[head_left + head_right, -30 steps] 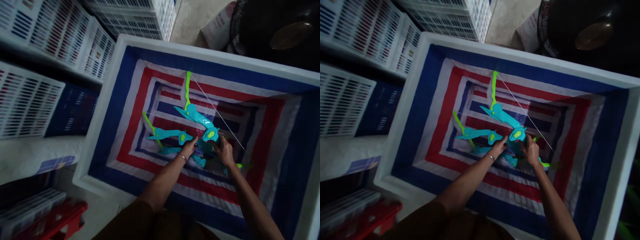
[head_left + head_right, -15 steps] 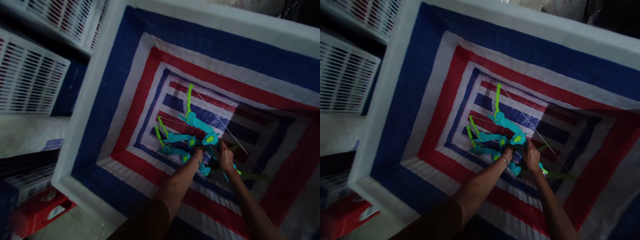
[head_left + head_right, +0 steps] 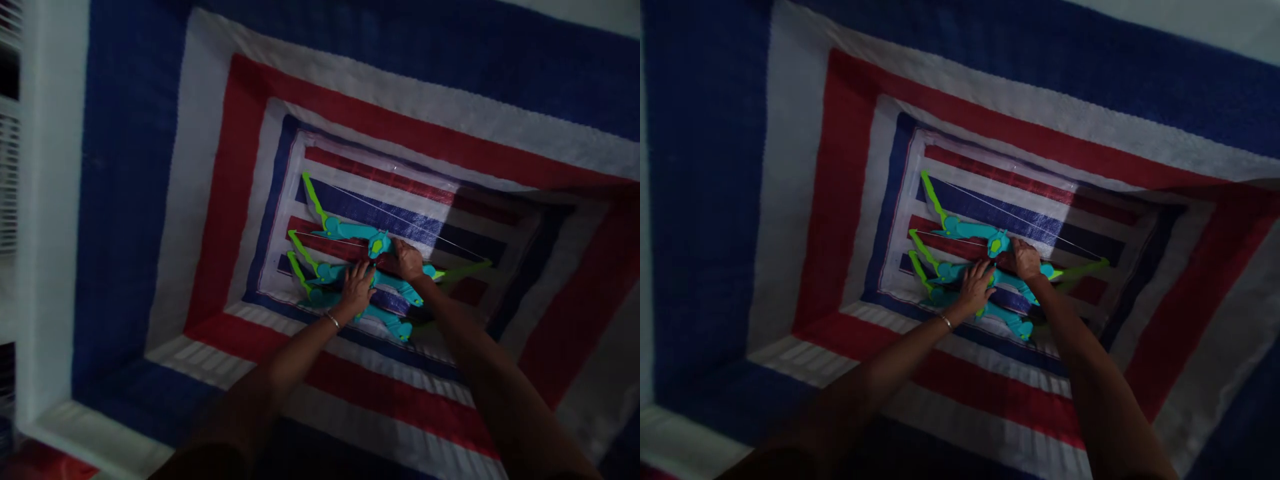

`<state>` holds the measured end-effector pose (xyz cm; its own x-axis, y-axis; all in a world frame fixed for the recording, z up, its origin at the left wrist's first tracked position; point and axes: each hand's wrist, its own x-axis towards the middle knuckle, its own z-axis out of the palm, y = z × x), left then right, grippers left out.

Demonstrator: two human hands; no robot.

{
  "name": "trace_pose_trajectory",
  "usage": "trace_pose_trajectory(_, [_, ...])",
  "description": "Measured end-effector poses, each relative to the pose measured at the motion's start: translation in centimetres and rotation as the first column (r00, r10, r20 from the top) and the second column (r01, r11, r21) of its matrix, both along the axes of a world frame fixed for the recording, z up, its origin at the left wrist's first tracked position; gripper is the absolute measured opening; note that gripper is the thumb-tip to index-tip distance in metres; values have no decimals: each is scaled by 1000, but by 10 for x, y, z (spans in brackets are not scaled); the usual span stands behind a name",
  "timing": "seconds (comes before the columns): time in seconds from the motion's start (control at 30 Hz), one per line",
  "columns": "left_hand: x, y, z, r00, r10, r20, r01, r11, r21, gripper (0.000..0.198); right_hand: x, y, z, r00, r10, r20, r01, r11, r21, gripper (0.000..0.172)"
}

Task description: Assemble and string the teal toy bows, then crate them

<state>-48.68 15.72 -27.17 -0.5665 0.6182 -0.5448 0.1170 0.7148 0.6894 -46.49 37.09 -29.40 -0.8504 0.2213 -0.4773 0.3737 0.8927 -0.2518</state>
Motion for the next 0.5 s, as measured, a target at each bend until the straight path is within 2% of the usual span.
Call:
trace_pose_trajectory(0.1, [-6,-7,-11,980,-166,-108,163,986,-36,68,2,-4,-9,999,35,-3,-35,999,8,48])
trace_pose_trajectory(0.2, [1,-15,-21,951,-256,-173,247,966,-76,67,8,-8,-14,998,69,3,-69,997,31,44])
trace_pose_trajectory(0.33, [7,-22,-25,924,-312,-223,298,950,-94,65,19,-13,-18,994,108,19,-109,992,56,44])
trace_pose_trajectory(0.5, [5,-22,-21,905,-341,-254,312,938,-150,63,25,-22,-19,993,115,22,-116,990,76,49])
